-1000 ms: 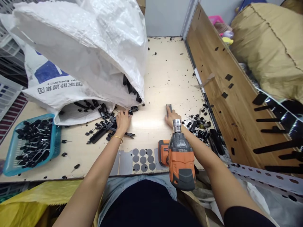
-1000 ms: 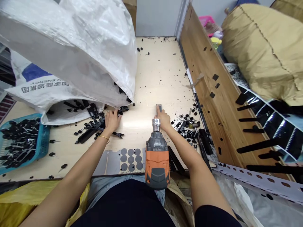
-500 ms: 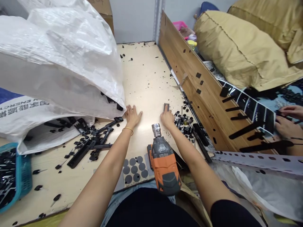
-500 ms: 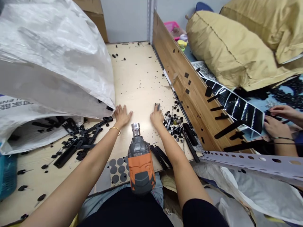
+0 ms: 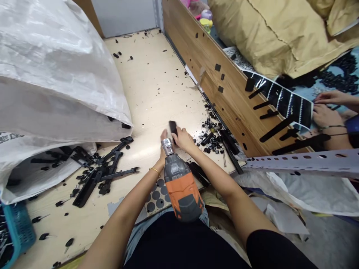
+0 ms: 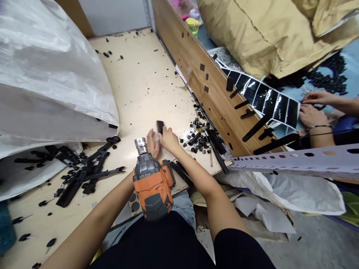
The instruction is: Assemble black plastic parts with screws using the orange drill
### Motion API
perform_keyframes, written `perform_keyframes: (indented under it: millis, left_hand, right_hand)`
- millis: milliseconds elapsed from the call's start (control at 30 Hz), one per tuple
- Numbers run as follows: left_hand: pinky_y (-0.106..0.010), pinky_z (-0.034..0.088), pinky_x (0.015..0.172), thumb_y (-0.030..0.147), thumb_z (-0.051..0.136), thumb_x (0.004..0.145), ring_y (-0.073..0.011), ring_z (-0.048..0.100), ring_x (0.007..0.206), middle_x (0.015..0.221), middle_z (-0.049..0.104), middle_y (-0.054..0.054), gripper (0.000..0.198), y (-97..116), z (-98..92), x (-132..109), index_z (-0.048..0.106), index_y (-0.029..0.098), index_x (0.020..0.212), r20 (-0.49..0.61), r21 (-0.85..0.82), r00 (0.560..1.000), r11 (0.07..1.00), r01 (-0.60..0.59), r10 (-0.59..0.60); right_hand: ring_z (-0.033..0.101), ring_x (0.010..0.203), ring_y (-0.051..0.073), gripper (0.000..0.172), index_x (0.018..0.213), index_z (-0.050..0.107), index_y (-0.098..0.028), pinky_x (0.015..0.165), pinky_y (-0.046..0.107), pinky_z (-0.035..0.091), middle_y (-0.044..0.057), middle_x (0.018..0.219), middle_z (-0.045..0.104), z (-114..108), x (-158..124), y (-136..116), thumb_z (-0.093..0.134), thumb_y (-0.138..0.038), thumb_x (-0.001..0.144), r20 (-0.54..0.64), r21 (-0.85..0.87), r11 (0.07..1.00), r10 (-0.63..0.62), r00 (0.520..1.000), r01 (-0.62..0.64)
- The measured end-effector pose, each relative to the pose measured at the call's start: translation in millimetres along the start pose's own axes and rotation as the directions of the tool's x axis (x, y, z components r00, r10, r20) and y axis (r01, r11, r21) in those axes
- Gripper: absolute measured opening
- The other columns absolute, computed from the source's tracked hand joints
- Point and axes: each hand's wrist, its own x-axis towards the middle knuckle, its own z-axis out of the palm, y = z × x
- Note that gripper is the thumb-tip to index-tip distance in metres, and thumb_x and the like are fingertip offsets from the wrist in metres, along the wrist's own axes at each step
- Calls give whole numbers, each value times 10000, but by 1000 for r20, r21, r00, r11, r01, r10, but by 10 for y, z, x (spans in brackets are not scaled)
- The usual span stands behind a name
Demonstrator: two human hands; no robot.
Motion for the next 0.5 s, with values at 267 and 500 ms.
perform_keyframes:
  millis: [267,500]
  left_hand:
    - [-461,21,1252,347,282,1027,-217,170,1503,1565,304,-99,484,-34,-500,-24,459,185,1447,333,332,913,878,-346,234]
    - [-495,49,1236,562,474,959,-315,73,1516,1626,65,-147,814,354,83,257,237,104,1589,745,295,661,844,-448,91]
  right_hand:
    - [72,1466,216,662,1534,320,-227,1308,439,120,36,1551,127,-11,-462,1219,429,-407,907,-87,-158,987,-32,996,18]
    - [319,1319,125,418,1228,559,-136,1271,340,184,62,1322,472,-192,-299,1400,302,-214,908,-142,-111,981,-171,975,156]
